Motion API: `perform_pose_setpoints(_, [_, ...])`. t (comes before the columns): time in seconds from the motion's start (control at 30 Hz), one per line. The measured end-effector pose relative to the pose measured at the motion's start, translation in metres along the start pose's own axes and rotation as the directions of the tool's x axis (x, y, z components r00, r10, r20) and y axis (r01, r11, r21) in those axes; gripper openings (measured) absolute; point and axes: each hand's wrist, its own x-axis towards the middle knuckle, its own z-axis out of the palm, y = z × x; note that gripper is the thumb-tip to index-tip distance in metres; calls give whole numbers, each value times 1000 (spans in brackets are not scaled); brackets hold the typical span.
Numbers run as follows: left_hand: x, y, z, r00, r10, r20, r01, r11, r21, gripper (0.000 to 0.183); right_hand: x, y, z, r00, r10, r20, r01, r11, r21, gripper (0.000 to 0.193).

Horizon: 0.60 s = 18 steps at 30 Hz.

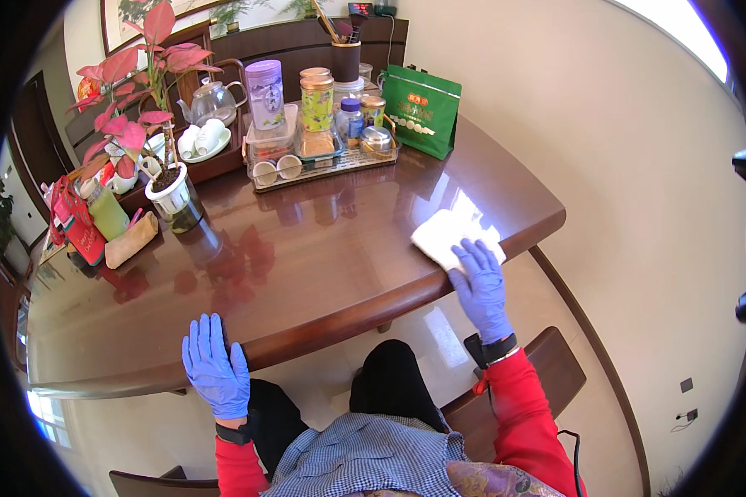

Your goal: The person wipes the surface of a wooden dining table with a white cloth while wearing blue gloves. They move the cloth across the table in repeated strokes, cleaning around items such as a potted plant, thermos, and tea set.

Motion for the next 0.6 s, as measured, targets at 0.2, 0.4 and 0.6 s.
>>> perform_pose_setpoints(0.2, [1,1,-1,1000,-6,-6,6,1000,-8,55,-4,-19,7,1000,3,-18,-3,1000,-31,46])
perform_pose_setpoints(0.4, [0,2,-1,1000,8,-22,-8,1000,13,55,-21,-107,21,961,-255,111,238,960,146,52])
perform_pose_setpoints(0.6, [0,0,0,1000,13,-16,-12,1000,21,55,-13,-85,15,955,-271,119,256,959,123,52])
